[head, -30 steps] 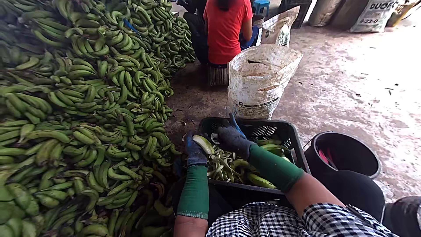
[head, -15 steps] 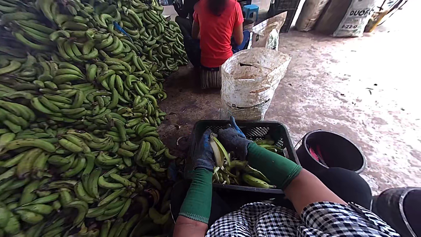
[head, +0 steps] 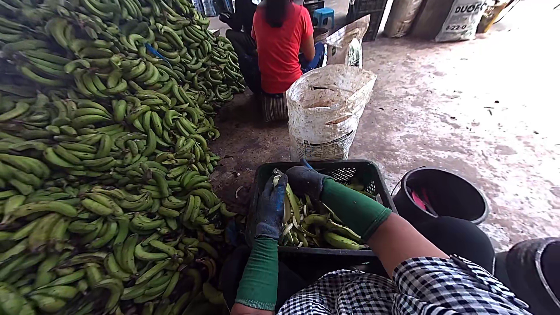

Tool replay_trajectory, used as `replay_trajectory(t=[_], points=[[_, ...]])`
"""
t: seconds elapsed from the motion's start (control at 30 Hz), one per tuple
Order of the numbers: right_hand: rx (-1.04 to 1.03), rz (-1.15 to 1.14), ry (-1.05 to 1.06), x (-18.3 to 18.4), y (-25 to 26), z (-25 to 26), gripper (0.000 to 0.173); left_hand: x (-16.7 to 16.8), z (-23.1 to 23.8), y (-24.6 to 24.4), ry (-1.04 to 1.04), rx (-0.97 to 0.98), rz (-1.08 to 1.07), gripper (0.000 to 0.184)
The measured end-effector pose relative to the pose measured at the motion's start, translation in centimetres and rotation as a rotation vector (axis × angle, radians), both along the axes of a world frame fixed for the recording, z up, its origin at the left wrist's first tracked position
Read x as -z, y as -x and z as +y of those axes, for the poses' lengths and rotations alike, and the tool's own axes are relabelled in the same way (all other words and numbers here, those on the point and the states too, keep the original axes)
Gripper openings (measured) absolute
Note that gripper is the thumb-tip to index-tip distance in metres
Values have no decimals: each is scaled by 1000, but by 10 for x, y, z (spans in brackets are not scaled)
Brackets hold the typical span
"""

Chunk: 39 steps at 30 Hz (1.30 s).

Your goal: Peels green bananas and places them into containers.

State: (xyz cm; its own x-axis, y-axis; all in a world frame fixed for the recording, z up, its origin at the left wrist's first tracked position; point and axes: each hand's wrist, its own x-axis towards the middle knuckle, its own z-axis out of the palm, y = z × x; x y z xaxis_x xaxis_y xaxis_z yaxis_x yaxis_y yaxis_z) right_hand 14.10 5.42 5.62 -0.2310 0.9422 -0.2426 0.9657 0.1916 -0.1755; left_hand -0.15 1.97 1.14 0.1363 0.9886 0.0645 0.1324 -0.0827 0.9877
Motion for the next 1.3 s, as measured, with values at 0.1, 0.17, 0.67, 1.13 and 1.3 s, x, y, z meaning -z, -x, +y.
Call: replay_trajectory(t=[0.1,0.17,0.67,1.13,1.3], points=[[39,-15,170,-1,2,4,36,17,5,3,-5,13,-111,45],[54,-88,185,16,0,13,34,31,10,7,40,43,-161,43],[-134,-163,-37,-3,6,-24,29,32,18,22,307,-238,-597,38],[291,-41,21,3,43,-13,36,44,13,19,49,-95,-73,42],[247,-47,-11,-4,46,5,38,27,4,31,25,-88,-88,42]])
